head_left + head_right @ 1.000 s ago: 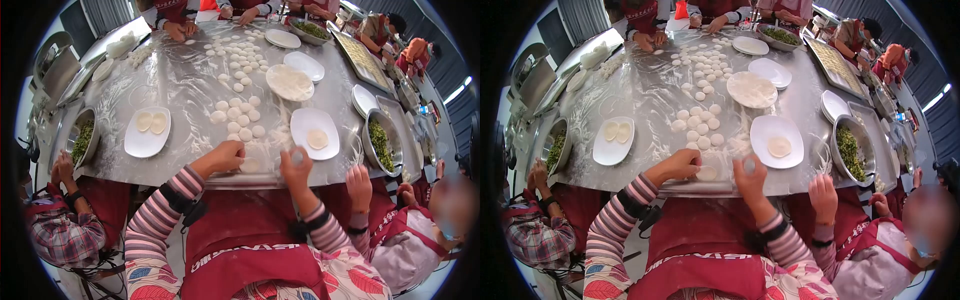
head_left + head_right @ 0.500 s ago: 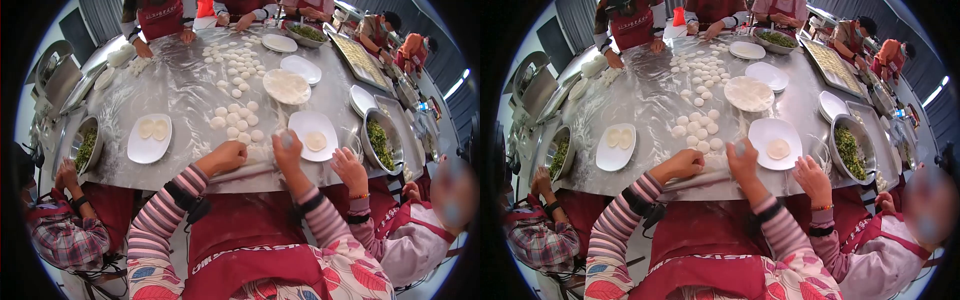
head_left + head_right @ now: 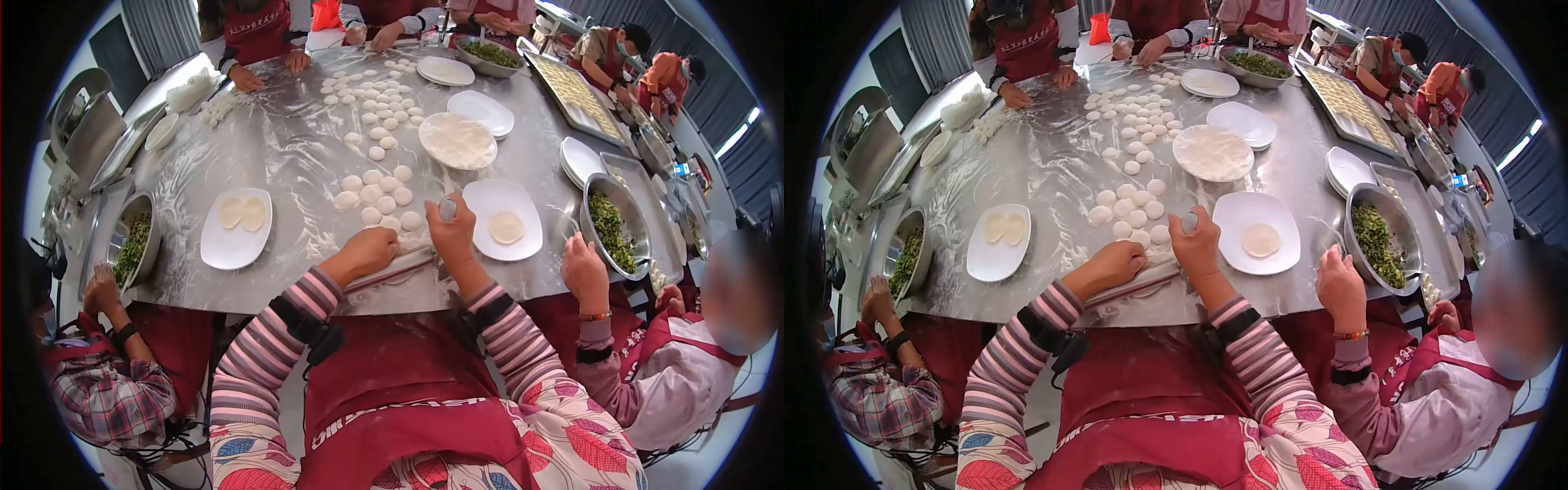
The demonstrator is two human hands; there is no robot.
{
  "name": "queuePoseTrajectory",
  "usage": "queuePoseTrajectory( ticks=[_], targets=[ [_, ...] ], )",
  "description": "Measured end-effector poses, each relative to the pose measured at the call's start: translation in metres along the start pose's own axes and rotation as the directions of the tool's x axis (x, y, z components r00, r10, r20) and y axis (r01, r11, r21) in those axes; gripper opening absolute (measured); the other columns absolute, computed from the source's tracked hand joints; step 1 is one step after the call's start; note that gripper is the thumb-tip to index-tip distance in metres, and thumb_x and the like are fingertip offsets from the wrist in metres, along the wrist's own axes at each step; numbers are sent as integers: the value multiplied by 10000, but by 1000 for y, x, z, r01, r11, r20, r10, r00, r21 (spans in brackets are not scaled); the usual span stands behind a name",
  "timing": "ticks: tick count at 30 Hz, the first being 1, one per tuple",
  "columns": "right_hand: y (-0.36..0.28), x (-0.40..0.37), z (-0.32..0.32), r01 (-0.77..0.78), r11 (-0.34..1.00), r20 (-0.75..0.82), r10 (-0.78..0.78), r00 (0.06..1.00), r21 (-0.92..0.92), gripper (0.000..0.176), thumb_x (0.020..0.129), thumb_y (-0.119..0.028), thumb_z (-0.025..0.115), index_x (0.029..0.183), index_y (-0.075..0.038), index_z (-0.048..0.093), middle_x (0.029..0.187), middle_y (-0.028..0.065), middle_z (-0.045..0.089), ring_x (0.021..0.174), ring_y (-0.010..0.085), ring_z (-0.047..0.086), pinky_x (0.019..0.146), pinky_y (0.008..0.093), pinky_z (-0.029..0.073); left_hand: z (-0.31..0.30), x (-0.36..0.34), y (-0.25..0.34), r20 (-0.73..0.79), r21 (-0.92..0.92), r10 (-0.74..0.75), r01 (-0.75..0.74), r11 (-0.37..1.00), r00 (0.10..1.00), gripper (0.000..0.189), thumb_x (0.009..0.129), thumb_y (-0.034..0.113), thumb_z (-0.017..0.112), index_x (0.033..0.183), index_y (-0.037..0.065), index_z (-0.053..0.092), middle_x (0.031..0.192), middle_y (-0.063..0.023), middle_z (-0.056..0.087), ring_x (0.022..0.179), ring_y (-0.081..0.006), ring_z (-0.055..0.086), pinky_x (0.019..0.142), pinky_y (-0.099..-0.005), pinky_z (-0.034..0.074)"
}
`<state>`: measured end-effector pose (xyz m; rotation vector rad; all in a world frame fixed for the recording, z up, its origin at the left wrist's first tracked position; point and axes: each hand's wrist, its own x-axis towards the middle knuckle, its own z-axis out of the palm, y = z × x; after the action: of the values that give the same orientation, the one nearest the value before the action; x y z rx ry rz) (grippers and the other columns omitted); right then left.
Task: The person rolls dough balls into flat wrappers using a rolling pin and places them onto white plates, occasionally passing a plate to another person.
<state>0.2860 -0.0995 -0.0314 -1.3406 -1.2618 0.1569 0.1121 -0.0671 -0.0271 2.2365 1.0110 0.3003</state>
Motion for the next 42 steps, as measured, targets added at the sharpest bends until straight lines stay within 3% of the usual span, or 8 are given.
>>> queuePoseTrajectory(
  ticks=[6,7,13,21,23,27,34,42],
  targets=[
    [-7,-44,-43,213,956,59,-205,977,-202,221,710,-120,693,741,-11,504,560,190,506,492,354,506,470,373,403,-5,-17,-4,51,-120,-34,40,992,998,181,740,157,592,803,-13,592,753,-199,605,735,-330,593,667,-394,450],
    [-10,-48,-45,144,980,46,-139,989,-140,218,710,-121,693,736,-14,504,557,183,508,495,353,509,470,377,402,-7,-20,-4,73,-260,-110,125,957,991,194,741,169,596,809,-13,591,755,-204,603,743,-340,588,672,-402,447],
    [1,-3,0,9,996,-7,-9,1000,-85,210,707,-102,695,719,-34,496,538,131,515,493,323,524,465,378,404,0,-2,0,-71,-69,-18,13,998,997,177,745,149,582,811,-14,588,756,-208,602,741,-338,589,664,-385,446],
    [-5,-57,-41,-172,981,22,171,985,95,216,709,-100,695,723,-37,490,544,136,510,483,317,518,457,383,391,6,-25,-8,-14,-194,-30,27,981,999,192,741,103,538,880,-24,575,750,-188,601,739,-307,591,691,-388,446],
    [-7,-28,-22,-24,998,-29,22,999,-57,212,714,-100,690,719,-36,488,543,130,506,471,308,504,455,373,390,7,-22,-1,6,-182,-5,6,983,1000,191,748,114,549,876,-24,580,774,-192,607,755,-318,590,701,-388,448],
    [5,1,0,25,999,20,-26,999,41,213,715,-101,688,712,-35,486,542,127,503,468,317,489,455,374,388,7,-1,3,-109,-91,-64,54,994,992,185,764,128,567,874,-20,588,808,-192,615,763,-322,591,698,-386,450],
    [-12,-57,-44,-189,975,39,185,982,119,205,694,-69,691,699,-35,489,559,121,500,495,325,505,469,388,395,-4,-12,-1,39,-176,-59,65,982,998,149,758,83,547,869,-9,583,829,-193,609,767,-301,595,684,-372,453],
    [3,-10,-7,11,1000,-8,-11,1000,-4,186,702,-80,685,731,-28,509,550,146,506,477,315,517,463,375,405,-1,-2,-4,-38,-109,10,-14,994,999,116,752,56,548,841,-14,571,788,-174,600,754,-282,588,680,-347,455]
  ],
)
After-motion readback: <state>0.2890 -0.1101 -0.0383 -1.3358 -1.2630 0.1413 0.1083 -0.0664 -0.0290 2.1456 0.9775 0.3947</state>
